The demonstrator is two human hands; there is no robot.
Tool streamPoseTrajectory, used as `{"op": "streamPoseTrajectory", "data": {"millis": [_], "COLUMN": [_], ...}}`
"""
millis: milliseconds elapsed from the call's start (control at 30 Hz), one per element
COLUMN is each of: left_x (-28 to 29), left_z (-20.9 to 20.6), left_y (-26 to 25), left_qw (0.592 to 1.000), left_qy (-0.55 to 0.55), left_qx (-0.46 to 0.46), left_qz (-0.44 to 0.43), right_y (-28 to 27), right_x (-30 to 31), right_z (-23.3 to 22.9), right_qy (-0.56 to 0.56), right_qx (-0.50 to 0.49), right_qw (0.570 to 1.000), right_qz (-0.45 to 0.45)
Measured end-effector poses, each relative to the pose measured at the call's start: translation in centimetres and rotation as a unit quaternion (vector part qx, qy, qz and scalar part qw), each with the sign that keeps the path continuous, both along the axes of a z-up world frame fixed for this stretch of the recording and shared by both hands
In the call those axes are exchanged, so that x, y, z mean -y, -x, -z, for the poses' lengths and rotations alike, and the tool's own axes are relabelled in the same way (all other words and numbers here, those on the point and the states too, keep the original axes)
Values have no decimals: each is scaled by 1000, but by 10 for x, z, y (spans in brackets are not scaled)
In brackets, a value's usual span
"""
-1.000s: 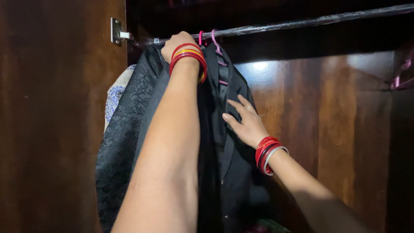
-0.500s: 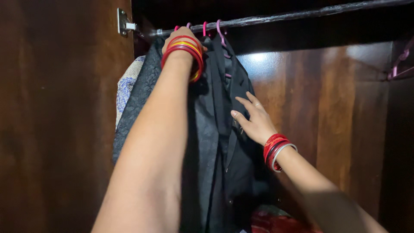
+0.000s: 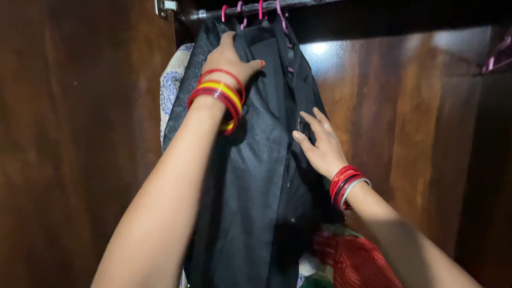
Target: The person places a black jacket onto a pink hanger, adjusts the shoulders and collar, then walks to a wooden wardrobe and hangs the jacket on a rod. The person repeats the same process with a second black jacket.
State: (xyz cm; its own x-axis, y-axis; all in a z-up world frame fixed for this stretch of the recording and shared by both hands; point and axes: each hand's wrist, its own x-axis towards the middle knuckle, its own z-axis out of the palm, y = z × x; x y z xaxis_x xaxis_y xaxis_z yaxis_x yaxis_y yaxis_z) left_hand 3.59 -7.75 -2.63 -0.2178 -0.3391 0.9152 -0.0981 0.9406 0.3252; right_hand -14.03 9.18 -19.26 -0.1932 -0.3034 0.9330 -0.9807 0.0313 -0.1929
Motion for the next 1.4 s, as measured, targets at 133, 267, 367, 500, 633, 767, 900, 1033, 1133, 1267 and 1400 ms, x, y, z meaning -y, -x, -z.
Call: {"op": "streamPoseTrajectory", "data": {"millis": [133, 267, 367, 500, 633, 767, 900, 1033, 1133, 1267, 1400], "left_x": [-18, -50, -80, -111, -125, -133, -141, -148, -151, -153, -161], "left_z": [58, 138, 197, 264, 308, 337, 352, 359, 361, 360, 364], "left_y": [-24, -35, -39, -39, -31, -26, -20, -20, -24, -27, -26], "left_qw": [987, 975, 975, 978, 980, 976, 973, 975, 976, 978, 982], "left_qy": [114, 197, 217, 195, 182, 185, 191, 173, 160, 137, 122], "left_qx": [-107, -101, -51, -13, 29, 56, 63, 72, 78, 93, 86], "left_qz": [43, -11, 4, 67, 73, 97, 111, 120, 123, 128, 115], "right_y": [-16, -31, -39, -44, -46, -48, -51, -60, -66, -72, -77], "right_x": [-10, -12, -15, -24, -35, -49, -64, -71, -74, -79, -89], "right_z": [17, 37, 59, 95, 136, 163, 177, 188, 197, 206, 212], "right_qy": [13, 35, 48, 48, 27, 8, -5, -8, -16, -25, -36], "right_qx": [35, 39, 39, 53, 45, 48, 42, 31, 29, 21, 67], "right_qw": [999, 998, 998, 997, 994, 991, 992, 991, 989, 987, 982], "right_qz": [15, 27, 34, 37, 98, 121, 119, 132, 142, 159, 174]}}
